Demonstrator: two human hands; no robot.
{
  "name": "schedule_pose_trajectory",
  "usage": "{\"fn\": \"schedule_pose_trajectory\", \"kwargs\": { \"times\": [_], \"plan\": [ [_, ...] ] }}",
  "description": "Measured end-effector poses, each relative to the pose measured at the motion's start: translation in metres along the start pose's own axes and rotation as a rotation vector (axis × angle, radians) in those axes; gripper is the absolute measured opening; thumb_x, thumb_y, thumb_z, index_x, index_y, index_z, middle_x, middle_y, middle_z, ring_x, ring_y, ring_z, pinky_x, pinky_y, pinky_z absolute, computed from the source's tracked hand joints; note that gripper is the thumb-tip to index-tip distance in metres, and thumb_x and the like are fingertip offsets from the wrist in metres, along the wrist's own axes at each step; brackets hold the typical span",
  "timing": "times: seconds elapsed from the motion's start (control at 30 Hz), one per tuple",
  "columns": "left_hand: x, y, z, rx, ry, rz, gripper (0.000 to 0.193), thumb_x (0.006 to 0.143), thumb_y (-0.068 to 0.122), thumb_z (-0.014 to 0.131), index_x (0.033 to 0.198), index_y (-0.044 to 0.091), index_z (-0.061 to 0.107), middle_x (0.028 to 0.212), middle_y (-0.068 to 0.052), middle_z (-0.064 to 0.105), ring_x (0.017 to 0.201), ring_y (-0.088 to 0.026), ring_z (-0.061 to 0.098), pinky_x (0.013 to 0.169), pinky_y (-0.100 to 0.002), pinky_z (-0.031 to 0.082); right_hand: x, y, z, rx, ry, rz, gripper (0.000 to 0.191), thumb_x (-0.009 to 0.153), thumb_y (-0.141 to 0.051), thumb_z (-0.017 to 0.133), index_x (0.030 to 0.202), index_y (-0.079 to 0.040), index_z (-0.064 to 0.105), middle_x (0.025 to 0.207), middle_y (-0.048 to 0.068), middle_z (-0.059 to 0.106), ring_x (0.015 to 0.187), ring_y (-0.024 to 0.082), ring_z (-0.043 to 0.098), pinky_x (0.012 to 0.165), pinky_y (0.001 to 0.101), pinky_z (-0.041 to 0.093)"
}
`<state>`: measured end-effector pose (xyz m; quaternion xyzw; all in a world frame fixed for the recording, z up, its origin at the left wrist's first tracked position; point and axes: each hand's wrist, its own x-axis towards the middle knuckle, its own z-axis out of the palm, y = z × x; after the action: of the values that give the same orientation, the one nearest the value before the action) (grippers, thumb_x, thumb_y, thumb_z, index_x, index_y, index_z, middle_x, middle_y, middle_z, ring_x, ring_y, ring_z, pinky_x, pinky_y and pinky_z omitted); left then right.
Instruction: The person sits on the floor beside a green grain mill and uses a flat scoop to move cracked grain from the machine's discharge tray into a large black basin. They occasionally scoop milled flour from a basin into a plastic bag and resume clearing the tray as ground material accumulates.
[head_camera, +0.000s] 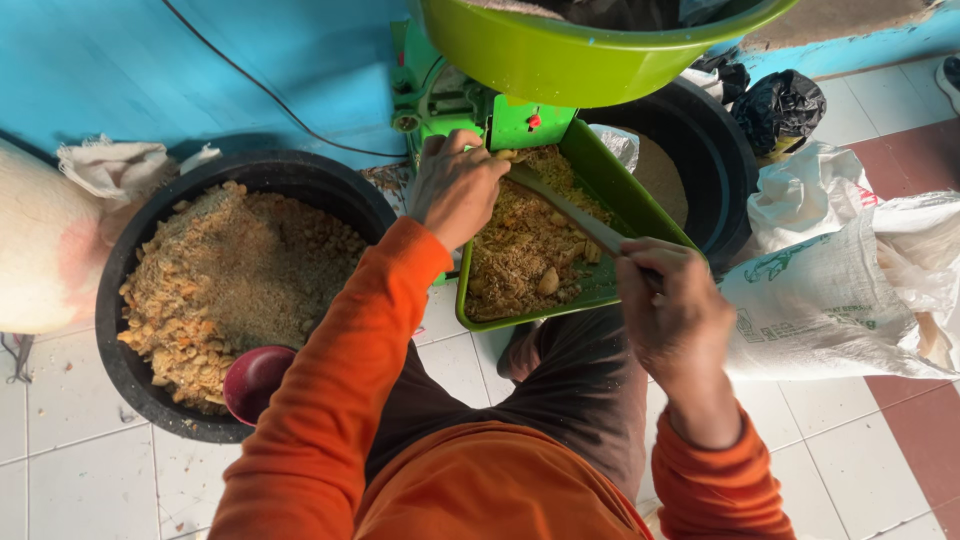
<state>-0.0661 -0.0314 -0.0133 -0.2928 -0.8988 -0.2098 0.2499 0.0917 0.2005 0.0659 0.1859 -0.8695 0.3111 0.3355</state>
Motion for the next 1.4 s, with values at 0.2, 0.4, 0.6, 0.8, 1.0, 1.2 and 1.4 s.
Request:
{"fn": "schedule_pose_trajectory", "kwargs": {
  "times": [0.2, 0.4, 0.6, 0.8, 1.0, 1.2, 1.4],
  "plan": [
    [-0.021, 0.024, -0.011, -0.047, -0.231, -0.091, 0.004, 0.079, 0.012, 0.072, 0.078, 0.010, 0.075, 0.090, -0.005, 0.073, 0.124, -0.032, 0.054, 0.108, -0.056, 0.037, 0.002, -0.006, 0.007, -0.098, -0.033, -0.067, 0.018, 0.097, 0.004, 0.075, 0.103, 0.000, 0.059, 0.111, 0.013, 0.073, 0.092, 0.024, 0.075, 0.073, 0.0310, 0.060],
    [-0.034, 0.039, -0.010, -0.052, -0.187, -0.123, 0.013, 0.080, 0.016, 0.073, 0.087, 0.006, 0.077, 0.105, -0.010, 0.072, 0.139, -0.041, 0.043, 0.108, -0.065, 0.031, 0.001, -0.010, 0.015, -0.070, -0.034, 0.034, 0.017, 0.097, 0.003, 0.075, 0.103, 0.001, 0.060, 0.111, 0.013, 0.074, 0.086, 0.023, 0.075, 0.070, 0.0297, 0.062],
    [-0.026, 0.034, -0.010, 0.075, -0.313, -0.049, 0.024, 0.085, 0.024, 0.065, 0.094, 0.005, 0.076, 0.116, -0.014, 0.070, 0.146, -0.043, 0.032, 0.113, -0.076, 0.014, 0.011, 0.000, 0.026, -0.037, -0.085, -0.075, 0.019, 0.097, 0.002, 0.076, 0.107, 0.000, 0.060, 0.113, 0.013, 0.072, 0.099, 0.024, 0.073, 0.080, 0.0329, 0.063],
    [0.004, 0.034, -0.012, 0.086, -0.747, -0.005, 0.047, 0.097, 0.033, 0.036, 0.095, 0.008, 0.076, 0.120, -0.006, 0.070, 0.156, -0.038, 0.021, 0.114, -0.084, 0.001, 0.006, 0.019, -0.060, -0.038, -0.078, 0.049, 0.016, 0.107, 0.001, 0.075, 0.112, -0.003, 0.060, 0.109, 0.008, 0.075, 0.088, 0.015, 0.075, 0.076, 0.0260, 0.061],
    [0.026, 0.028, 0.006, 0.163, -0.784, -0.002, 0.060, 0.101, 0.037, 0.031, 0.086, 0.002, 0.077, 0.138, -0.012, 0.058, 0.154, -0.040, 0.014, 0.112, -0.081, -0.001, 0.016, 0.020, -0.053, -0.091, -0.179, 0.019, 0.016, 0.102, 0.000, 0.075, 0.111, -0.001, 0.062, 0.110, 0.010, 0.076, 0.087, 0.017, 0.075, 0.073, 0.0273, 0.061],
    [-0.005, 0.034, 0.001, 0.124, -0.514, -0.068, 0.045, 0.103, 0.034, 0.046, 0.097, -0.002, 0.071, 0.124, -0.020, 0.065, 0.151, -0.043, 0.029, 0.121, -0.069, 0.012, 0.004, 0.022, -0.032, -0.078, -0.076, 0.019, 0.016, 0.104, 0.002, 0.073, 0.108, -0.001, 0.058, 0.113, 0.011, 0.075, 0.088, 0.019, 0.074, 0.077, 0.0288, 0.060],
    [-0.050, 0.074, -0.027, -0.095, -0.354, -0.108, 0.029, 0.093, 0.028, 0.060, 0.101, 0.003, 0.071, 0.115, -0.015, 0.068, 0.143, -0.044, 0.039, 0.118, -0.068, 0.020, -0.006, 0.024, -0.008, 0.025, -0.090, -0.041, 0.017, 0.099, 0.002, 0.073, 0.109, 0.000, 0.059, 0.115, 0.013, 0.073, 0.094, 0.024, 0.074, 0.081, 0.0320, 0.061]
  ]
}}
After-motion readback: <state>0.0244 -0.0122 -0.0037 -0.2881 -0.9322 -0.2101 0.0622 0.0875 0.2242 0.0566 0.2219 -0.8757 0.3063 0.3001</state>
